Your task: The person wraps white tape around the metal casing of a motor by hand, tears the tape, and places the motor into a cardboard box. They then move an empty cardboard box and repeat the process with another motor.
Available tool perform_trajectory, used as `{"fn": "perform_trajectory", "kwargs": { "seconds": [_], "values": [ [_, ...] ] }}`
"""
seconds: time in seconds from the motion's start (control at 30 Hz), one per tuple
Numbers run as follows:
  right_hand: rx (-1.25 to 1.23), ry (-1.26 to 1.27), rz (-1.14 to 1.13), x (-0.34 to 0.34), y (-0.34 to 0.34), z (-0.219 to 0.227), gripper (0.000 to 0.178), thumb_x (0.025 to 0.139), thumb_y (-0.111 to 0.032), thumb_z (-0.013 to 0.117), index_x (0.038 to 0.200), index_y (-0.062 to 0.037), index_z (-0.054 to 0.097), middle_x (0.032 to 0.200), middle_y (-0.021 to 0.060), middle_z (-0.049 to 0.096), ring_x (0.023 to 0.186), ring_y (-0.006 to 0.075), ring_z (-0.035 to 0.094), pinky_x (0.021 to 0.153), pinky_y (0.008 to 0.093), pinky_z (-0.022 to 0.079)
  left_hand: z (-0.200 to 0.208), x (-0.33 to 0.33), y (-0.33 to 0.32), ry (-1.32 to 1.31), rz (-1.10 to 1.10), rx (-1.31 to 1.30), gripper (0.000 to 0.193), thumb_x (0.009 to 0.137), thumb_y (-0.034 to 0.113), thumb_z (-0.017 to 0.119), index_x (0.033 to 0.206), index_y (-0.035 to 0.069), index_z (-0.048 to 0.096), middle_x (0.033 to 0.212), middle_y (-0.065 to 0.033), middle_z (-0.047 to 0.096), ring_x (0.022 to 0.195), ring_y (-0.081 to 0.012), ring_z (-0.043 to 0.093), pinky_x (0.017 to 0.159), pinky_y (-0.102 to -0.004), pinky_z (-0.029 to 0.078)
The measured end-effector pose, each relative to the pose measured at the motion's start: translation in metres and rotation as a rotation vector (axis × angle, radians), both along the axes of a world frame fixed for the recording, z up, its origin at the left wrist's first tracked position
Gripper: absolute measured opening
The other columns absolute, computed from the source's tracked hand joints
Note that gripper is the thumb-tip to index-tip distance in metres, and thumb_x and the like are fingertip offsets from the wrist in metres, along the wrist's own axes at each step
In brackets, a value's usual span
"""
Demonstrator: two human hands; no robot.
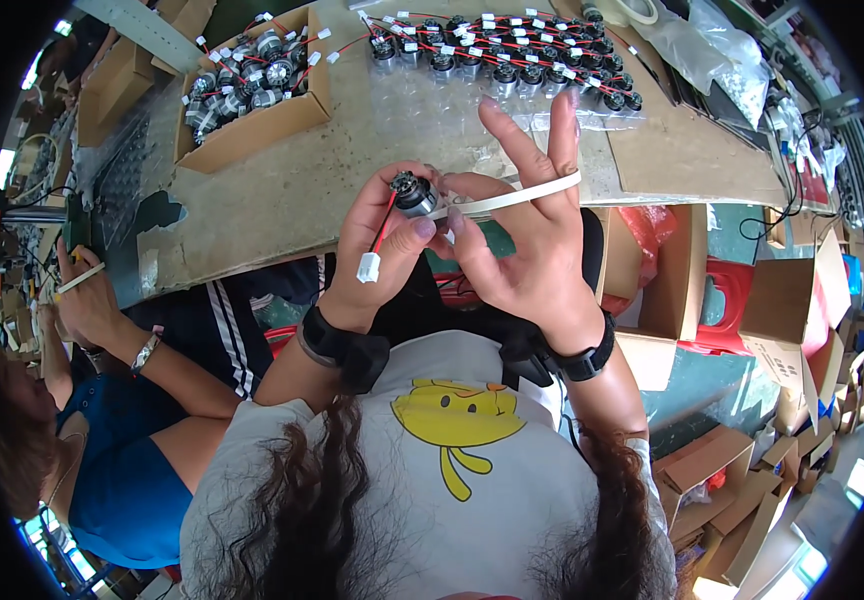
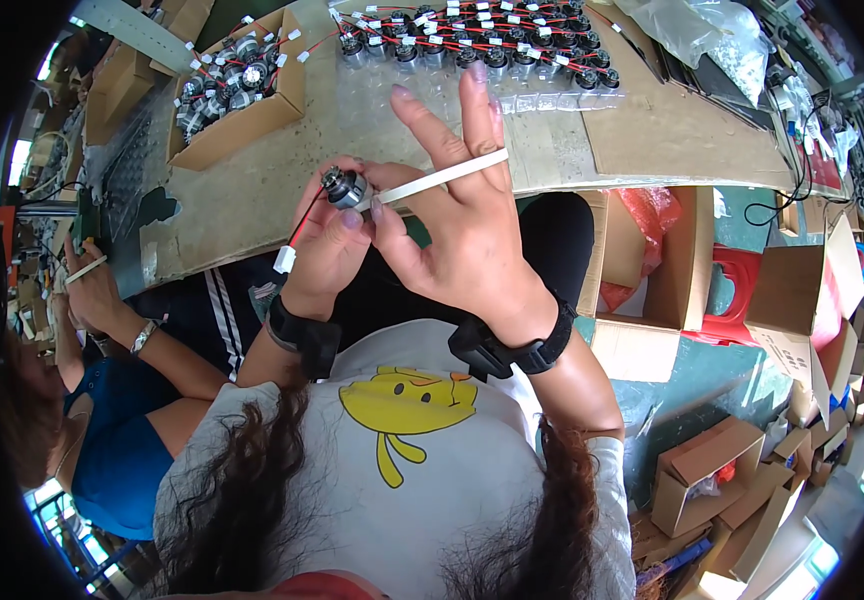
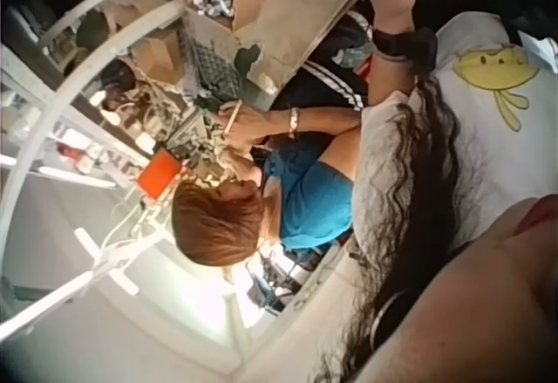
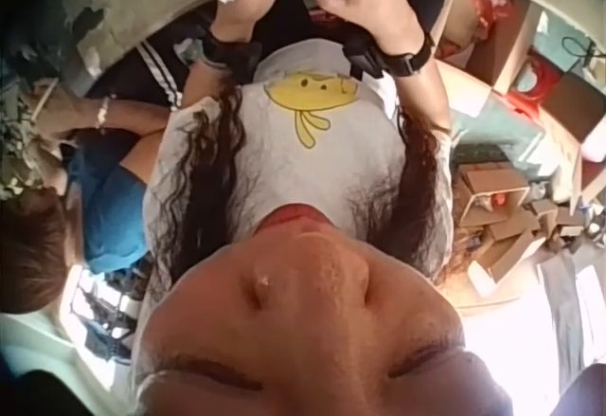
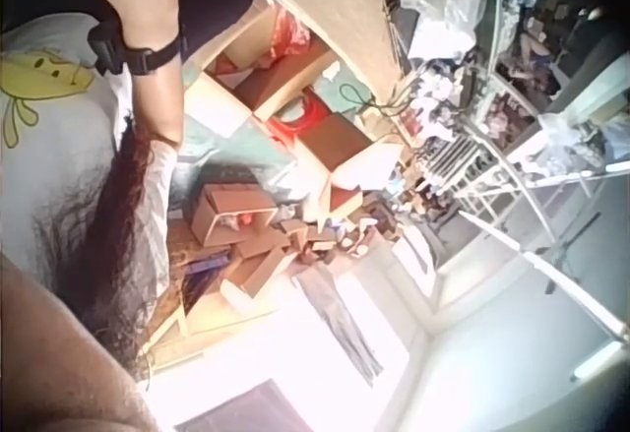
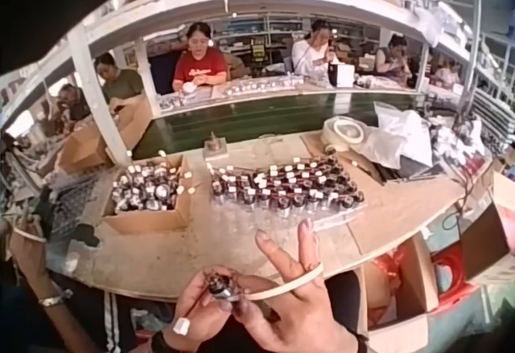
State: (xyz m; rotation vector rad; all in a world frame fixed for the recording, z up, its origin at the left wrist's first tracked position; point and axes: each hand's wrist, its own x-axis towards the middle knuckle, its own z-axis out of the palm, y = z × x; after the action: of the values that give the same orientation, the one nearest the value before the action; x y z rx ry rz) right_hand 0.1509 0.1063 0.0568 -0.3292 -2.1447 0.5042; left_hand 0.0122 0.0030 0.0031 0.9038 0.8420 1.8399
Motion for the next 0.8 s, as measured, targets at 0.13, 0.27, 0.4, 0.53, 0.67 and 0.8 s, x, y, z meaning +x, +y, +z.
{"fn": "perform_trajectory", "kwargs": {
  "seconds": [0.13,0.27,0.4,0.53,0.67,0.8],
  "values": [
    [-0.051,0.022,0.058,0.001,0.005,0.0,0.014,0.071,-0.009,0.068,0.084,-0.0094,0.073,0.141,0.0147,0.047,0.143,0.043,0.014,0.114,0.0524,0.013,0.008,0.002,-0.002,0.038,0.004,-0.015,0.045,0.088,0.013,0.065,0.126,0.002,0.043,0.117,-0.0084,0.051,0.101,-0.017,0.058,0.072,-0.0287,0.056],
    [-0.071,0.028,0.078,0.001,0.007,-0.001,0.012,0.071,-0.009,0.067,0.083,-0.0094,0.072,0.141,0.0151,0.047,0.143,0.0428,0.014,0.114,0.0524,0.012,0.013,-0.001,-0.003,0.124,0.001,-0.012,0.04,0.09,0.007,0.062,0.125,0.002,0.043,0.115,-0.0086,0.053,0.101,-0.0164,0.058,0.073,-0.029,0.056],
    [-0.047,0.0,0.061,0.0,0.006,-0.002,0.01,0.071,-0.01,0.068,0.081,-0.0098,0.071,0.141,0.0149,0.047,0.143,0.0413,0.016,0.114,0.0539,0.011,0.022,0.005,-0.003,0.239,0.079,-0.085,0.044,0.088,0.016,0.066,0.126,0.001,0.047,0.114,-0.0096,0.053,0.1,-0.0159,0.053,0.086,-0.0273,0.045],
    [-0.024,-0.019,0.022,-0.004,0.003,-0.008,0.009,0.071,-0.011,0.069,0.08,-0.0105,0.069,0.141,0.0145,0.047,0.142,0.0393,0.02,0.112,0.0571,0.009,0.021,0.002,-0.006,0.335,0.09,-0.076,0.042,0.09,0.014,0.064,0.126,0.001,0.046,0.113,-0.0091,0.054,0.101,-0.0152,0.053,0.087,-0.0274,0.045],
    [-0.046,-0.006,-0.047,-0.012,0.0,-0.016,0.008,0.071,-0.012,0.07,0.079,-0.0108,0.069,0.141,0.0134,0.046,0.141,0.0384,0.023,0.111,0.0595,0.008,0.01,-0.006,-0.001,0.491,0.159,0.002,0.037,0.091,-0.003,0.055,0.126,0.0,0.043,0.116,-0.0092,0.053,0.1,-0.0126,0.056,0.08,-0.0272,0.052],
    [0.027,0.007,-0.086,-0.021,0.001,-0.019,0.011,0.071,-0.011,0.07,0.082,-0.0104,0.068,0.141,0.0127,0.046,0.14,0.0385,0.026,0.111,0.0601,0.008,0.006,-0.01,0.002,0.431,0.184,-0.015,0.038,0.091,-0.002,0.054,0.127,-0.001,0.042,0.116,-0.0102,0.053,0.099,-0.0138,0.056,0.08,-0.0287,0.052]
  ]
}}
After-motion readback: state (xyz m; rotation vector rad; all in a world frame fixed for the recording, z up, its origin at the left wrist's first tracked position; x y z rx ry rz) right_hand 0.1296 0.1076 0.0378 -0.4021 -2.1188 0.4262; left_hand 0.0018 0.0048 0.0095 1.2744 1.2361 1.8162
